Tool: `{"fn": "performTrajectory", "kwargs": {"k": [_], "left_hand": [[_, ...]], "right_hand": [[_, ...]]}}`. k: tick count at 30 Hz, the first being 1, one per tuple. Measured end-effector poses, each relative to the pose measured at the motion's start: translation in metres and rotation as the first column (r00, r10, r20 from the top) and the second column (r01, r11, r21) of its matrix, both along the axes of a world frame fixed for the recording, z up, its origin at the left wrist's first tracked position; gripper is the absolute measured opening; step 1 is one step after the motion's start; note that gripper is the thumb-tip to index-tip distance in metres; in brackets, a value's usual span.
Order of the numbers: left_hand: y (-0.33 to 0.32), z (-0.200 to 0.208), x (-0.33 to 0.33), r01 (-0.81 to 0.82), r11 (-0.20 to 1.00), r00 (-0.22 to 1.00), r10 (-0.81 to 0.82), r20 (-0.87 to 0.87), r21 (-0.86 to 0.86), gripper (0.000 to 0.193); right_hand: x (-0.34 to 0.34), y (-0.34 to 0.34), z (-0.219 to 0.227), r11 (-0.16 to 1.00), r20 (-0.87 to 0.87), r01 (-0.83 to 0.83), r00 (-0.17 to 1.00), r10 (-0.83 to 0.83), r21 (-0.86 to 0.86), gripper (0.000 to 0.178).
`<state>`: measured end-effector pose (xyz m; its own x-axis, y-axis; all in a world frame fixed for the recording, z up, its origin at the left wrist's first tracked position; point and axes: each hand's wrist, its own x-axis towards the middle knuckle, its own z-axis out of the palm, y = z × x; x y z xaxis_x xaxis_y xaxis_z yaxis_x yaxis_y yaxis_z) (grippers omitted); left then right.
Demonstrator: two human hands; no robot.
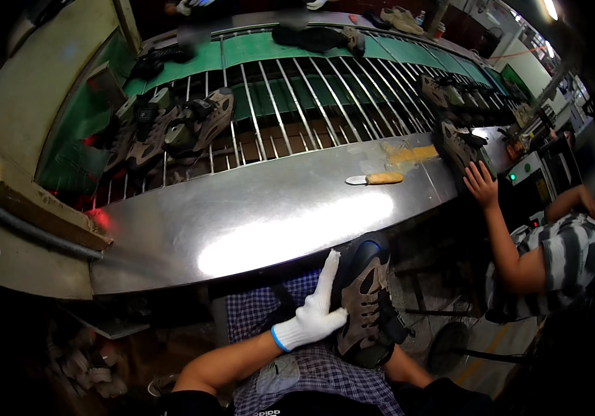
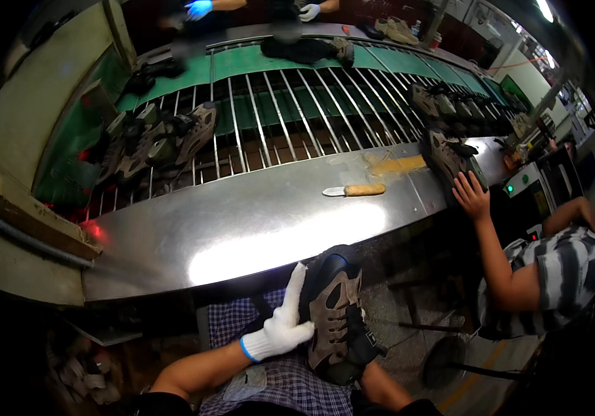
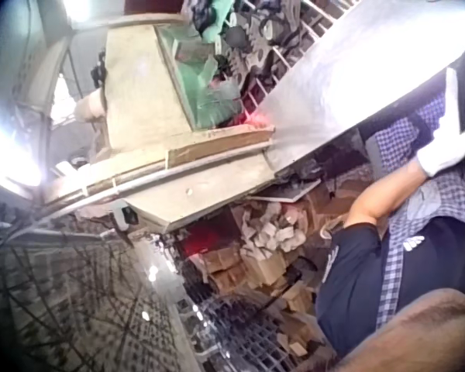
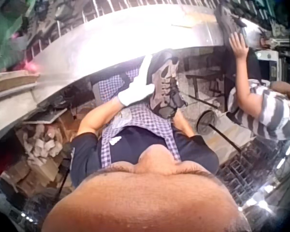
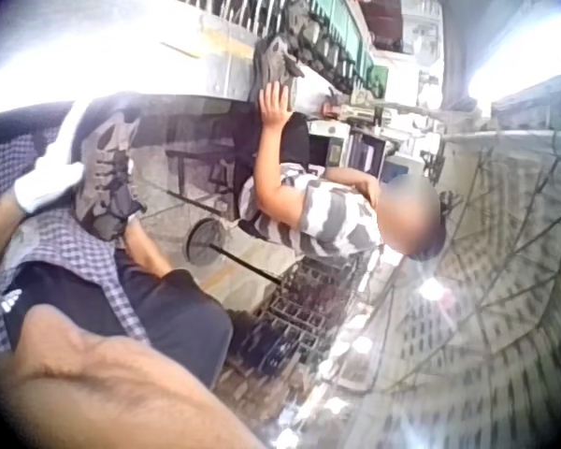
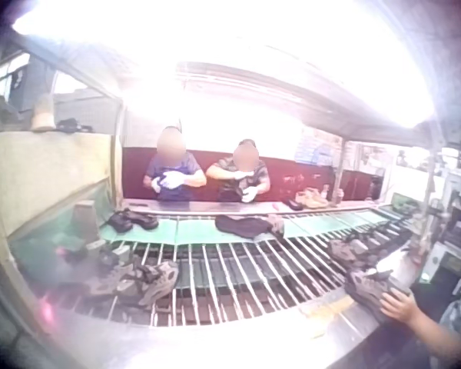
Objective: The person cleans the soles and sides of shoes using a tool and their gloved hands, then places the finished shoes onto a conveyor belt.
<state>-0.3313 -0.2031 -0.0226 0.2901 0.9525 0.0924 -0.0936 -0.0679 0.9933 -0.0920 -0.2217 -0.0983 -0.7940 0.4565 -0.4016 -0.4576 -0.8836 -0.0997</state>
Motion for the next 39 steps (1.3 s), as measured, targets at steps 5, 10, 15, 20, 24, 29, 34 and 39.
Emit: {"fn": "performTrajectory", "kwargs": {"k": [5, 10, 15, 20, 24, 29, 34, 39], "left_hand": [[-0.001, 0.001, -0.011, 0.039, 0.990, 0.991, -0.056, 0.124, 0.135, 0.131], [0.052, 0.091, -0.065, 0.058, 0.989, 0.998, -0.056, -0.025, 0.133, 0.127], [0.077, 0.120, -0.087, 0.193, 0.953, 0.975, -0.160, -0.155, 0.232, 0.074], [0.053, 0.096, -0.151, 0.036, 0.935, 0.974, 0.046, -0.220, 0.352, 0.072], [0.054, 0.060, -0.177, 0.010, 0.990, 0.988, -0.031, -0.153, -0.138, 0.100], [0.037, 0.040, -0.190, 0.084, 0.943, 0.986, -0.126, -0.112, -0.323, 0.084], [0.043, 0.050, -0.183, 0.105, 0.956, 0.959, -0.169, -0.226, -0.272, 0.084], [0.047, 0.049, -0.184, 0.101, 0.956, 0.963, -0.163, -0.216, -0.274, 0.084]], "right_hand": [[-0.012, 0.020, 0.013, 1.000, -0.112, -0.003, 0.994, 0.007, 0.031, 0.059], [-0.032, 0.036, 0.025, 0.995, -0.317, -0.104, 0.943, 0.100, 0.006, 0.055], [-0.074, 0.061, 0.047, 0.951, -0.616, -0.310, 0.751, 0.238, -0.010, 0.053], [-0.091, 0.057, 0.125, 0.554, 0.676, -0.493, 0.714, -0.183, 0.671, 0.064], [-0.086, 0.034, 0.217, 0.042, 0.873, -0.904, 0.397, -0.285, 0.425, 0.075], [-0.064, 0.034, 0.191, -0.394, 0.396, -0.701, 0.682, -0.615, 0.594, 0.057], [-0.110, 0.063, 0.166, -0.349, 0.364, -0.832, 0.515, -0.776, 0.432, 0.058], [-0.159, 0.119, 0.158, -0.366, 0.471, -0.839, 0.532, -0.703, 0.402, 0.038]]}}
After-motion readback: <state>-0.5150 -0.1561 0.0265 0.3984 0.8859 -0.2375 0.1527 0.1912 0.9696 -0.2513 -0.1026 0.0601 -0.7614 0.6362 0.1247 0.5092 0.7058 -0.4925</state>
